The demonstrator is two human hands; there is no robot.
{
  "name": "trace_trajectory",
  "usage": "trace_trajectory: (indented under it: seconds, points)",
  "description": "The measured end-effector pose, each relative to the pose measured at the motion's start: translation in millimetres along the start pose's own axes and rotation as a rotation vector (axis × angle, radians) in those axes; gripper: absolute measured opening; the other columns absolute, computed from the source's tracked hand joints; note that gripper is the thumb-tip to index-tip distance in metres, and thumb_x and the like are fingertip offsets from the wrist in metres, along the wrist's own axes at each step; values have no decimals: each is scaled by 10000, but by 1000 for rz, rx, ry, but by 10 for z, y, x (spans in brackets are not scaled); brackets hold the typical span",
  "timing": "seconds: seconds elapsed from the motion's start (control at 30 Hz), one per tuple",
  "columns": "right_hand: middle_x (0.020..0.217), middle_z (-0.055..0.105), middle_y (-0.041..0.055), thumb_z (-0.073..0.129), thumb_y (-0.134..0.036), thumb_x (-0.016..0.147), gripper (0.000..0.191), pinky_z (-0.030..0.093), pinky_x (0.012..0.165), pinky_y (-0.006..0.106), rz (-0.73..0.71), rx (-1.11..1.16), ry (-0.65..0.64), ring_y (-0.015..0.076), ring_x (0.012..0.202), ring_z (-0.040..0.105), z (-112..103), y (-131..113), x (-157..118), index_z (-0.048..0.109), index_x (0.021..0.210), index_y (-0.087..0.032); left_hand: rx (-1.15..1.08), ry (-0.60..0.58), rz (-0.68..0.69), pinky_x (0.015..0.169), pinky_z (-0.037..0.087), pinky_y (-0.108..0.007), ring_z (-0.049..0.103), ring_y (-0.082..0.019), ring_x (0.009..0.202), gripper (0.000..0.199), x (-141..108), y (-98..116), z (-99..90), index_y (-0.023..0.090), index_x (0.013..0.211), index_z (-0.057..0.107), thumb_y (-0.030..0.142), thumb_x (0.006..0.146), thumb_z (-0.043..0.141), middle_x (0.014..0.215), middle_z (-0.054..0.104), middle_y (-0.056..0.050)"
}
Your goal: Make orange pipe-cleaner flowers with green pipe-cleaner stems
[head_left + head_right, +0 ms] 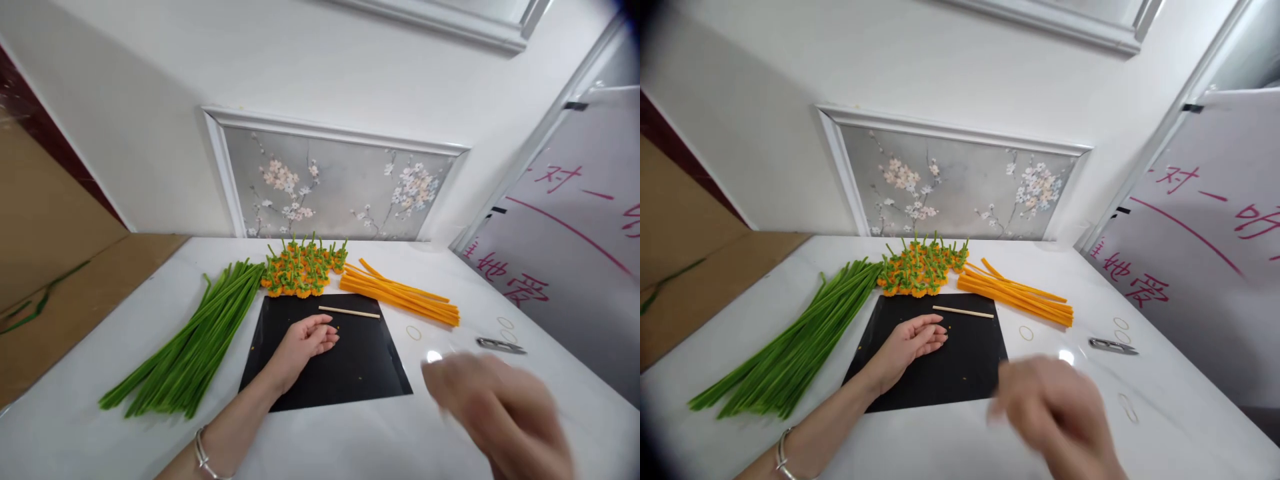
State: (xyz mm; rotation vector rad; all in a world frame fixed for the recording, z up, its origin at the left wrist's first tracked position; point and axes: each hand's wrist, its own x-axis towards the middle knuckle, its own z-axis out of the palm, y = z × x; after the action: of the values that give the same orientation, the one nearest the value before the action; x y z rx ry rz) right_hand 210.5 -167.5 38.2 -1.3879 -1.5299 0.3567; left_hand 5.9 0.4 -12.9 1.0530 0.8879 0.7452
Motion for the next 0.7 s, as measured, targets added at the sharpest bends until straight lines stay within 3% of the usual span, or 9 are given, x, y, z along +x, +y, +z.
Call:
trace_trajectory:
  seconds: [0.07, 0.13, 0.23, 0.4, 0.7]
  points:
    - [564, 583, -14, 392, -353, 953, 289, 475, 502, 278, -12, 46, 0, 143, 494, 538, 71, 76, 481, 656, 911, -245, 8, -7, 7, 833, 539, -327, 677, -179, 836, 204, 1, 9, -7, 117, 1012, 641, 216, 834, 635, 898, 692, -99]
    - [699, 660, 16, 413, -340, 920, 277, 486, 544, 274, -18, 22, -15, 141, 552, 576, 138, 246, 901, 644, 973, -197, 15, -8, 9, 837, 535, -322, 677, -177, 836, 194, -4, 24, -7, 113, 1014, 636, 202, 842, 620, 903, 690, -102]
    - [902, 714, 22, 457, -272, 875, 235, 499, 752, 276, 52, -321, -19, 157, 795, 649, 261, 587, 1296, 671, 947, -209, 27, -3, 13, 844, 532, -326, 677, -182, 848, 192, -19, 42, 1, 108, 1020, 634, 184, 845, 611, 919, 687, -110]
    - [944, 711, 42, 498, -216, 851, 211, 452, 821, 282, 105, -502, -18, 178, 876, 636, 498, 954, 1506, 703, 899, -202, 57, -11, 41, 827, 534, -310, 671, -169, 830, 176, -27, 31, 3, 99, 1001, 641, 185, 855, 596, 914, 686, -108]
    - [1017, 679, 94, 488, -281, 875, 242, 384, 809, 347, 230, -791, -53, 245, 980, 583, 612, 1085, 1631, 700, 972, -215, 78, -19, 42, 783, 541, -274, 666, -147, 795, 148, -31, 27, 19, 79, 977, 639, 141, 874, 553, 874, 681, -102]
